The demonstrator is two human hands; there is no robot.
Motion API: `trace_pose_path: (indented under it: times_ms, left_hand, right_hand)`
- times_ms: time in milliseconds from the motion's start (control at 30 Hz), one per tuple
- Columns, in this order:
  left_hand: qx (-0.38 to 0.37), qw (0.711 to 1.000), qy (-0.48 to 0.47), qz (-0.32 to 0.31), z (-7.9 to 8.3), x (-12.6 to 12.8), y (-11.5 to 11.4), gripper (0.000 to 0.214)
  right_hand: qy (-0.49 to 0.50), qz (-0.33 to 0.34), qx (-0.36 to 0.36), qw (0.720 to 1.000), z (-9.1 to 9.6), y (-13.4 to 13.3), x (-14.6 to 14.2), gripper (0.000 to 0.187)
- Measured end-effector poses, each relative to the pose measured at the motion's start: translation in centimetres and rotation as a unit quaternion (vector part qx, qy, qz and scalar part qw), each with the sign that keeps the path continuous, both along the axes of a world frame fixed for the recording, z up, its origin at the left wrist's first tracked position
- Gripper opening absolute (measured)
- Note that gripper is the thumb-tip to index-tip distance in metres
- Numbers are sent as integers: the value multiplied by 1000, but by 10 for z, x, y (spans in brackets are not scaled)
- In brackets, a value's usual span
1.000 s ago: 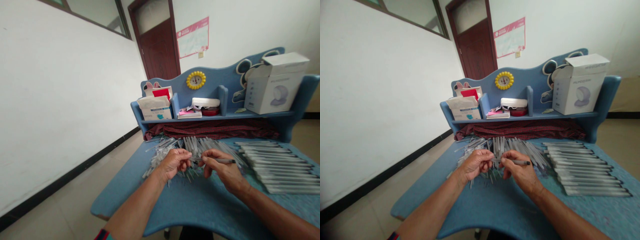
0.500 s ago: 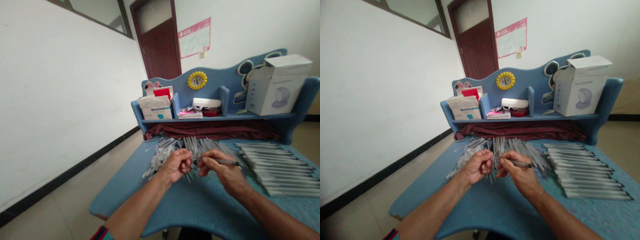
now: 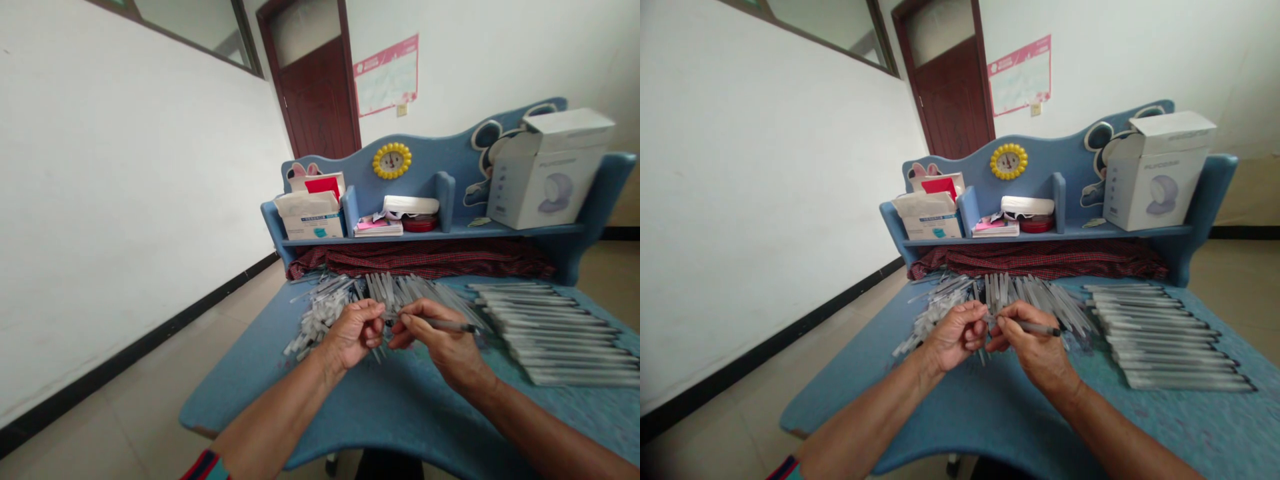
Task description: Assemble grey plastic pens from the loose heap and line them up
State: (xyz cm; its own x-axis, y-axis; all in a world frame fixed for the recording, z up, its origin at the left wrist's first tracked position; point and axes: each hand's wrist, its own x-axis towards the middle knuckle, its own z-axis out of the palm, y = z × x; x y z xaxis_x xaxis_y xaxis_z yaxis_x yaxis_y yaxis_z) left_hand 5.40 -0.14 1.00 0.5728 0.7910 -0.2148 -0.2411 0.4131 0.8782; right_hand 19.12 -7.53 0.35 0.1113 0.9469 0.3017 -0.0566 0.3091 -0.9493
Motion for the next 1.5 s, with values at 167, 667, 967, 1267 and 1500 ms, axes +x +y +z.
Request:
trace_pose_path:
  times_ms: [167, 667, 967, 1267, 1500]
  left_hand:
    - [7, 1000, 3, 11, -2, 3, 1, 26]
    - [119, 986, 30, 111, 10, -5, 26, 26]
    - [187, 975, 94, 82, 6, 1, 18, 26]
    - [259, 952, 164, 15, 6, 1, 16, 29]
    - [340, 911, 232, 36, 18, -5, 18, 27]
  right_hand:
    - [-13, -13, -5, 1000, 2, 1, -1, 23]
    - [-26, -110, 20, 993, 5, 26, 29, 21]
    - [-587, -203, 193, 760, -2, 20, 30, 15]
    - [-674, -146, 103, 717, 18, 6, 52, 14]
    - [-686, -157, -24, 710, 26, -49, 146, 17]
